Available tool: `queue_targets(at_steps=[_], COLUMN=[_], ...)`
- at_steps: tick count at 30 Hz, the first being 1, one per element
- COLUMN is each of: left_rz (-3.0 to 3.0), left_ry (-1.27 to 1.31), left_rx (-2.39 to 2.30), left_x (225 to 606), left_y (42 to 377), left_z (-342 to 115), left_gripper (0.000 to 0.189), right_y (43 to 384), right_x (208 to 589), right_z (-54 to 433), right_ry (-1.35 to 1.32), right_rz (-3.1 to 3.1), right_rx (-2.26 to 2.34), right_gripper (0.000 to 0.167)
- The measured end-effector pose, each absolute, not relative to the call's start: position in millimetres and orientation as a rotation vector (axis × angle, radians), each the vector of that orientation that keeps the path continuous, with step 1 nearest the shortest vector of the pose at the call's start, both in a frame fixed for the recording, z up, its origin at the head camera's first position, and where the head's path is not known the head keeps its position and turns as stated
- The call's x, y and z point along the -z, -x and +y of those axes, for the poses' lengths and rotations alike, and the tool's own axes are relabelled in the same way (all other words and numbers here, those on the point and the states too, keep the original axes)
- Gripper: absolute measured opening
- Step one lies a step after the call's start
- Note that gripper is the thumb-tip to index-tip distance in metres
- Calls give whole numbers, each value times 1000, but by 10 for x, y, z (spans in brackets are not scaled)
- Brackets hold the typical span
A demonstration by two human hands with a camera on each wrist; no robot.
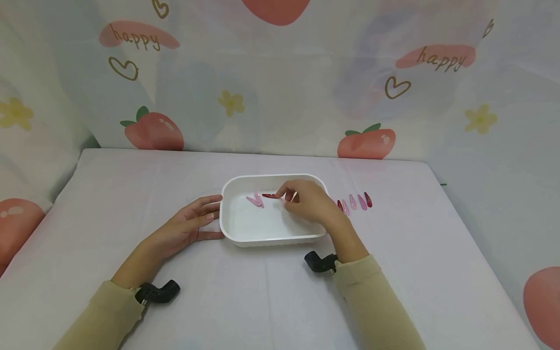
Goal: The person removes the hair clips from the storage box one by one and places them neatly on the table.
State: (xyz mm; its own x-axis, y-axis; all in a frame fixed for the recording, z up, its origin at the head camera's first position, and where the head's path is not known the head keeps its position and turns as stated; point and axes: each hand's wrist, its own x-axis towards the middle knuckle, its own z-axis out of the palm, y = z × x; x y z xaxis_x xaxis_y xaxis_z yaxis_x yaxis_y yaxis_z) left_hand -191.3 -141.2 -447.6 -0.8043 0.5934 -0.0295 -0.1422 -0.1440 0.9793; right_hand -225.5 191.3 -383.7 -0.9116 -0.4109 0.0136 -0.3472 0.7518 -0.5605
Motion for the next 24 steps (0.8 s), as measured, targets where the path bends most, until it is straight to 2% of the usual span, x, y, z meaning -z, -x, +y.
queue_targets(at_steps=[9, 24], left_rz=[1632, 1636], left_ry=[-516, -522], left_rx=[-2002, -2000], left_x=[4488, 4501], left_y=[1916, 1921], left_z=[-1408, -1413], left_gripper=[53, 54], right_y=[2230, 2272], right_x=[3715, 3592], right_z=[1989, 2255], right_ry=[574, 388], right_rz=[2838, 2880], right_rx=[939, 1082], right_gripper=[29, 27])
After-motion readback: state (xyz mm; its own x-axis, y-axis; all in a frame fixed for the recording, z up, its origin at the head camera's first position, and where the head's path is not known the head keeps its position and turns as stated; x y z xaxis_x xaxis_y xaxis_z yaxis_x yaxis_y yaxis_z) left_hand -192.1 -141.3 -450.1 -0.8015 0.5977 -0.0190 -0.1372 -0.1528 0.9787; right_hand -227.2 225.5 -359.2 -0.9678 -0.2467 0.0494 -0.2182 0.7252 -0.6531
